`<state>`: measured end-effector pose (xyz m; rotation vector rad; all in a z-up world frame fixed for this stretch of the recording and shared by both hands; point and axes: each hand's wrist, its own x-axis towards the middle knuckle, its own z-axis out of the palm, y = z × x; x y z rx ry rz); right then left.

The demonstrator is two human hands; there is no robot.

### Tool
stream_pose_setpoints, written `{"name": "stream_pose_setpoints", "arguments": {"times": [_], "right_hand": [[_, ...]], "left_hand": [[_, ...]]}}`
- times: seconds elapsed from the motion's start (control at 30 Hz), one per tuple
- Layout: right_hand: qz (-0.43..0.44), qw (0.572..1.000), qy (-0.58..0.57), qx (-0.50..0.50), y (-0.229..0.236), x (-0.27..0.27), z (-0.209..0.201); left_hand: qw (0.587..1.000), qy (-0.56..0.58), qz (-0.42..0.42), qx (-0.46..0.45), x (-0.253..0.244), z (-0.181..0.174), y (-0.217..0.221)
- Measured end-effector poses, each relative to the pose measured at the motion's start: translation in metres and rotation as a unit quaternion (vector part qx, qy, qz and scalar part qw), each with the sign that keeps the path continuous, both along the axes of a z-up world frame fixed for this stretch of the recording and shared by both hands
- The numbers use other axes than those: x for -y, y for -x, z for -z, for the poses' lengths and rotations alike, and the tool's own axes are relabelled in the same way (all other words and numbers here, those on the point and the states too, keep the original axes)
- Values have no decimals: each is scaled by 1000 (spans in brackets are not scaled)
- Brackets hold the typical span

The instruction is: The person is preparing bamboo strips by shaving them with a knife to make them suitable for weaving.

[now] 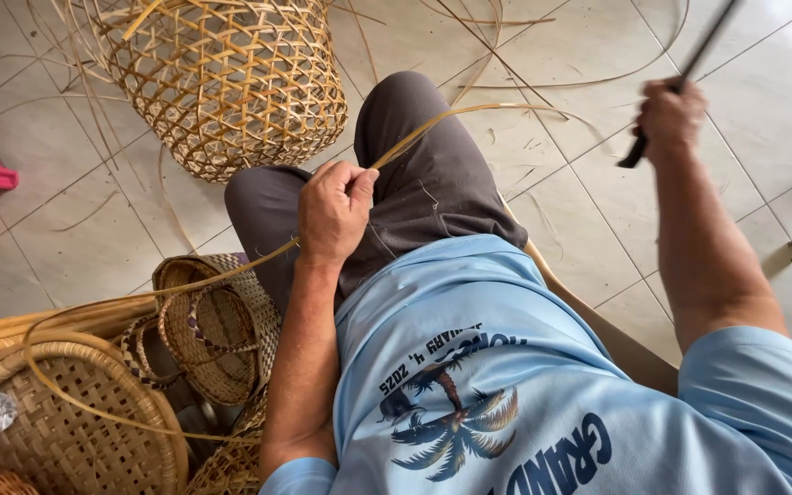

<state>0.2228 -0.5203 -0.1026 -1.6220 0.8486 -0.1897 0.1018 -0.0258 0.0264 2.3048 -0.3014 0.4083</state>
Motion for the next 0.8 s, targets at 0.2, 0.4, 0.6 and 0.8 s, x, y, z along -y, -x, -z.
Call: {"name": "stream_pose_setpoints", "arguments": {"times": [0.2,0.4,0.6,0.8], "right_hand": [[197,979,-4,52,38,138,4],[33,994,55,85,36,124,24],[-320,942,-38,89,16,-64,-18],[-467,854,-156,168,54,-218,-129]], "left_hand": [[997,-43,-56,2,-54,9,8],[999,-28,-30,-17,-24,1,-4],[999,-35,0,24,3,-1,-31],[999,9,16,42,24,-16,-36]]}}
